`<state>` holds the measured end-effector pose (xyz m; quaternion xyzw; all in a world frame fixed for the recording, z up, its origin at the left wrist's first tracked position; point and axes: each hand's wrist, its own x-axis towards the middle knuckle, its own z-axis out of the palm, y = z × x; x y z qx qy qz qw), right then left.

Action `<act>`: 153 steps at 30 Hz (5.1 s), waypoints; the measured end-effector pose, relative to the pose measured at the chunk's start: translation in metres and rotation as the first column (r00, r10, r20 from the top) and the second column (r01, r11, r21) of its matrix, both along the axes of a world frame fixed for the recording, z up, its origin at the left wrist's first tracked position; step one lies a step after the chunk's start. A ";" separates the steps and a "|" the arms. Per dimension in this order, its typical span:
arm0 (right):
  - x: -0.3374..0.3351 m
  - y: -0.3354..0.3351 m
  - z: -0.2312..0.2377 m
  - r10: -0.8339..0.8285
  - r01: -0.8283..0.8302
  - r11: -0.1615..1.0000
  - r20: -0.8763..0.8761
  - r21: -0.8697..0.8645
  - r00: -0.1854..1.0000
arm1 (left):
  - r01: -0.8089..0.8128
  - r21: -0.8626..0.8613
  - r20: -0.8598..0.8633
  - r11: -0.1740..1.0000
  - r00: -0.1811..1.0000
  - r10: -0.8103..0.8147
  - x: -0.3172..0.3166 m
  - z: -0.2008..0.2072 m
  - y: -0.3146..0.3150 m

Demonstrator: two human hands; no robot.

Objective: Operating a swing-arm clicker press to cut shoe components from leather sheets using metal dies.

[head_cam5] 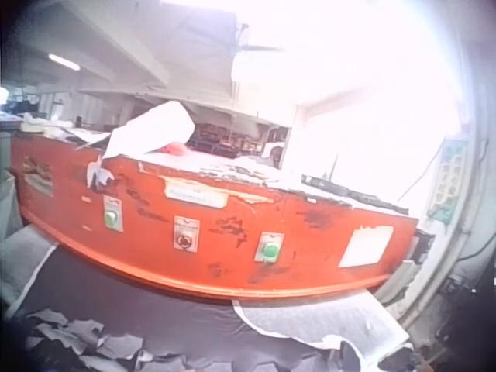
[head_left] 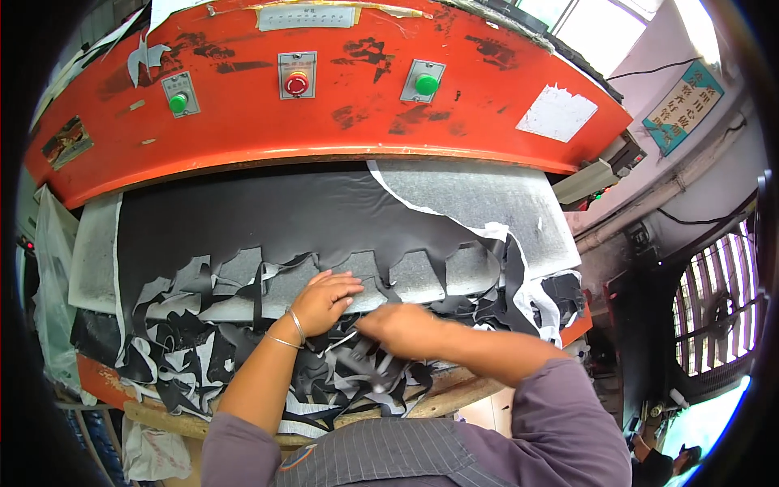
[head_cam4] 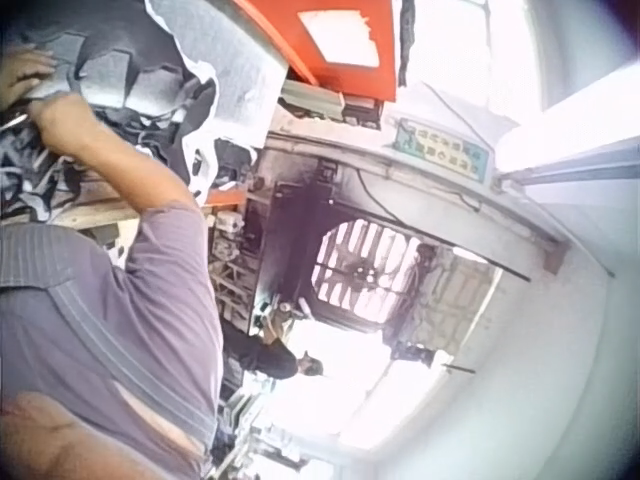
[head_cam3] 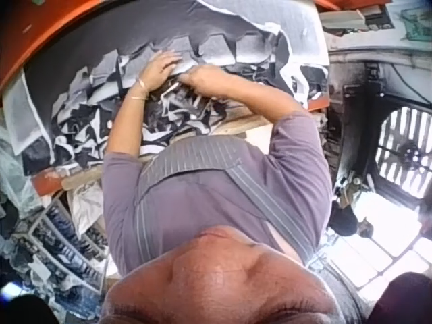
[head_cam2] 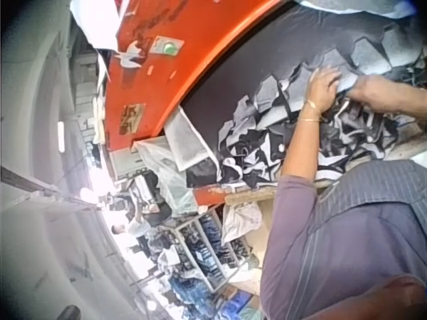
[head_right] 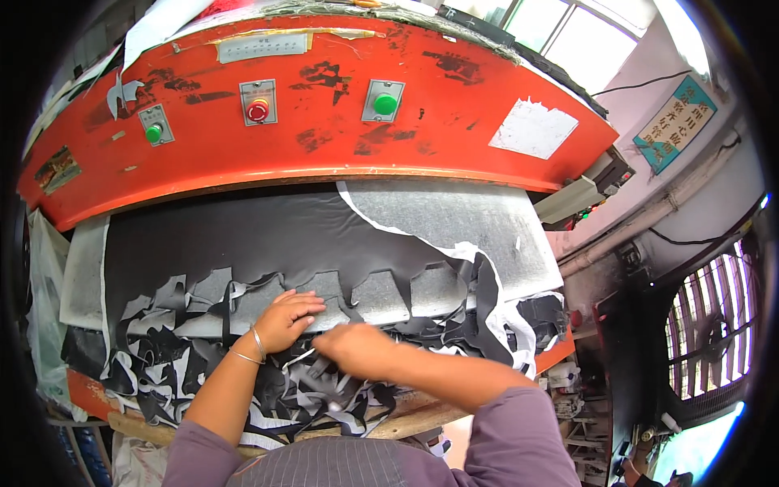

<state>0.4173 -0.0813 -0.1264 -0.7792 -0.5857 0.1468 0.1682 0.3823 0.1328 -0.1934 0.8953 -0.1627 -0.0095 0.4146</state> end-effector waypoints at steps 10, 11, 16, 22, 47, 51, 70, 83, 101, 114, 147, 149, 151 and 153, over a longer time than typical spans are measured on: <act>0.184 -0.057 0.025 -0.393 0.450 0.893 0.467 -0.011 0.792 | -0.011 0.068 0.063 0.998 0.998 0.007 0.003 0.011 -0.002; 0.196 -0.058 0.019 -0.357 0.418 0.908 0.500 -0.010 0.789 | -0.014 0.075 0.064 0.997 0.998 0.010 0.004 0.013 -0.003; 0.216 -0.051 -0.016 -0.435 0.498 0.863 0.378 -0.083 0.817 | -0.032 0.077 0.045 0.996 0.999 0.028 0.006 0.019 -0.006; 0.197 -0.091 -0.031 -0.720 0.755 0.644 -0.238 0.122 0.652 | -0.088 0.016 0.039 0.996 0.995 0.088 0.008 0.019 -0.003; 0.146 -0.103 -0.059 -0.841 0.844 0.523 -0.087 0.118 0.533 | -0.280 -0.056 0.175 0.958 0.942 0.285 0.089 0.003 -0.059; 0.149 -0.104 -0.073 -0.842 0.844 0.475 -0.151 0.248 0.518 | -0.258 0.234 0.186 0.937 0.958 0.217 0.101 0.002 -0.071; 0.193 -0.131 -0.082 -0.825 0.762 0.428 -0.133 0.486 0.549 | -0.173 0.170 0.134 0.970 0.979 0.151 0.118 0.014 -0.085; 0.194 -0.137 -0.083 -0.814 0.797 0.427 -0.202 0.427 0.545 | -0.179 0.280 0.125 0.943 0.981 0.149 0.116 0.014 -0.093; 0.190 -0.141 -0.079 -0.797 0.785 0.444 -0.209 0.433 0.566 | -0.238 0.302 0.169 0.923 0.966 0.194 0.110 0.005 -0.097; 0.201 -0.160 -0.082 -0.699 0.729 0.544 -0.256 0.415 0.667 | -0.268 0.251 0.140 0.930 0.961 0.239 0.113 0.006 -0.105; 0.177 -0.143 -0.058 -0.740 0.688 0.610 -0.029 0.393 0.672 | -0.278 0.112 0.205 0.954 0.946 0.252 0.092 0.013 -0.079; 0.138 -0.138 -0.034 -0.788 0.719 0.511 -0.076 0.470 0.610 | -0.457 -0.333 -0.003 0.825 0.875 0.484 0.058 0.019 -0.053; 0.111 -0.144 -0.016 -0.831 0.694 0.405 -0.076 0.595 0.550 | -0.550 -0.581 0.021 0.600 0.727 0.686 0.035 0.036 -0.008; 0.088 -0.122 -0.011 -0.726 0.803 0.375 -0.391 0.464 0.565 | -0.614 -0.704 0.069 0.357 0.440 0.895 0.004 0.045 0.061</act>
